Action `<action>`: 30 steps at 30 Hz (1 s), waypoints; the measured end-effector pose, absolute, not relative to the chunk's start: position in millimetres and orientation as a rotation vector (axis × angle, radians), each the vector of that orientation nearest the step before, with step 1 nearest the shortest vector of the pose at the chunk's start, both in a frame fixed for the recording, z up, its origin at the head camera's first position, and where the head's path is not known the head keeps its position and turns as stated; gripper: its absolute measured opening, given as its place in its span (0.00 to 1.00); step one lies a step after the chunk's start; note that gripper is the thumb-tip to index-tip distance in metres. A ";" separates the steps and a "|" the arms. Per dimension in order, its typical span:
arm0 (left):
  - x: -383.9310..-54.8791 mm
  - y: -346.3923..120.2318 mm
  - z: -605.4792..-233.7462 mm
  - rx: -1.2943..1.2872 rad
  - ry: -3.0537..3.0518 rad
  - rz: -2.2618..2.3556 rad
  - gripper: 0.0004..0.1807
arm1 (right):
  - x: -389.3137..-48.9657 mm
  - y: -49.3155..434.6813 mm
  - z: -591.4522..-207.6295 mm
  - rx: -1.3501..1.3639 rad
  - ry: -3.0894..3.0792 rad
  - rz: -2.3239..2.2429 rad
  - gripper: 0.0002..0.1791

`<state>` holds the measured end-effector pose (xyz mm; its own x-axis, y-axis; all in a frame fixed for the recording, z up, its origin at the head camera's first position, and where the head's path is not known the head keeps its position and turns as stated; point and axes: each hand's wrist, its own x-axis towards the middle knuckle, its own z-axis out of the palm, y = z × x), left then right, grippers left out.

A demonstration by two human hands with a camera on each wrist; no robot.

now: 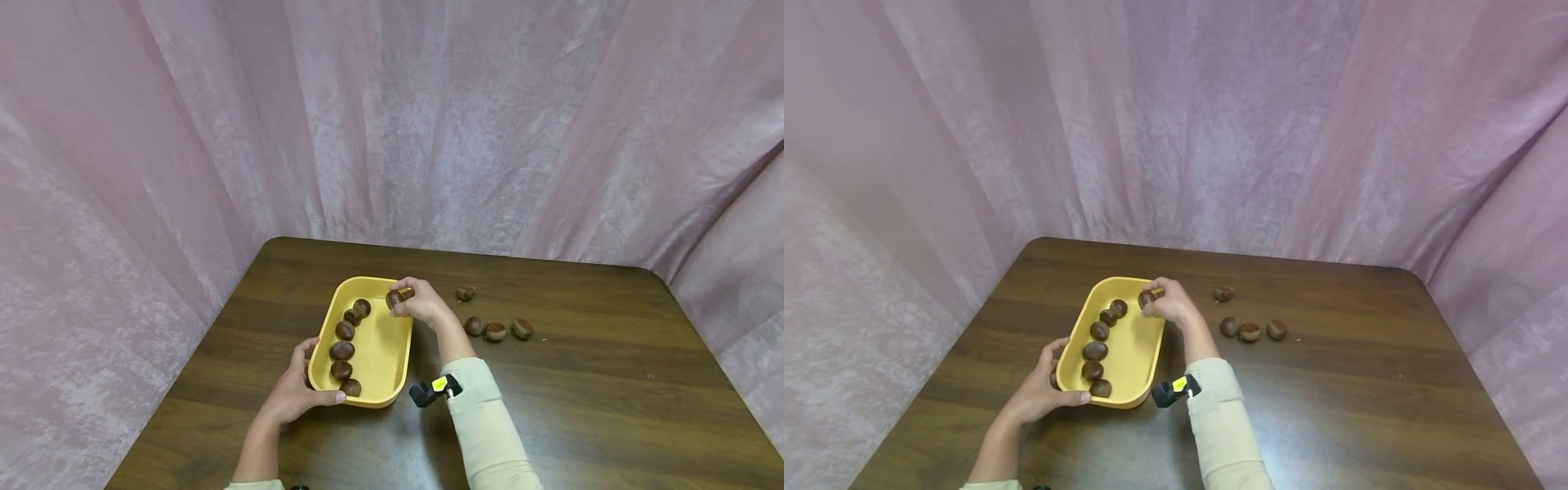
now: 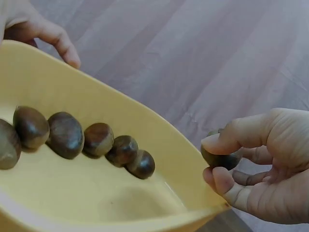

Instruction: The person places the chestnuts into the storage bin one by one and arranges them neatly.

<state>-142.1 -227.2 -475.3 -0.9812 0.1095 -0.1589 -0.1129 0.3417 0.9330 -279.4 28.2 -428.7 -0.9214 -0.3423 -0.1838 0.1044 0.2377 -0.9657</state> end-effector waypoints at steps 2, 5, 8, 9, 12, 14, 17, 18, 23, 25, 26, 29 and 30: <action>-141.7 -226.6 -473.1 -0.005 2.425 1.683 0.60 | -282.1 23.6 -425.7 -0.212 2.144 -1.720 0.28; -139.3 -224.1 -464.4 -0.012 2.433 1.672 0.60 | -286.3 16.3 -422.9 -0.211 2.135 -1.699 0.28; -135.1 -221.1 -451.6 -0.015 2.427 1.673 0.59 | -290.7 9.4 -423.9 -0.217 2.159 -1.646 0.28; -133.7 -220.1 -447.4 -0.014 2.427 1.671 0.59 | -292.0 7.1 -424.7 -0.209 2.166 -1.630 0.28; -131.6 -218.7 -441.7 0.013 2.439 1.661 0.59 | -296.0 -0.1 -429.9 -0.152 2.149 -1.628 0.27; -131.6 -218.5 -441.8 0.026 2.436 1.667 0.59 | -298.5 -4.9 -435.1 -0.104 2.124 -1.653 0.26; -132.1 -218.6 -444.3 0.032 2.432 1.681 0.59 | -299.9 -11.3 -442.5 -0.024 2.095 -1.696 0.25; -131.9 -218.3 -444.2 0.026 2.428 1.687 0.59 | -300.1 -12.9 -444.7 -0.007 2.097 -1.703 0.25; -130.2 -216.6 -442.7 0.012 2.403 1.698 0.59 | -299.0 -17.6 -452.1 0.052 2.137 -1.703 0.23; -129.9 -216.1 -441.7 0.008 2.398 1.693 0.59 | -298.4 -18.3 -453.1 0.066 2.143 -1.709 0.23; -130.1 -216.0 -441.5 0.008 2.396 1.695 0.59 | -297.9 -18.1 -453.0 0.066 2.142 -1.710 0.23; -132.7 -217.3 -447.1 -0.003 2.401 1.689 0.59 | -296.4 -16.8 -451.0 0.065 2.130 -1.732 0.23; -134.2 -218.4 -451.7 -0.006 2.411 1.681 0.60 | -295.2 -16.3 -449.6 0.064 2.119 -1.741 0.24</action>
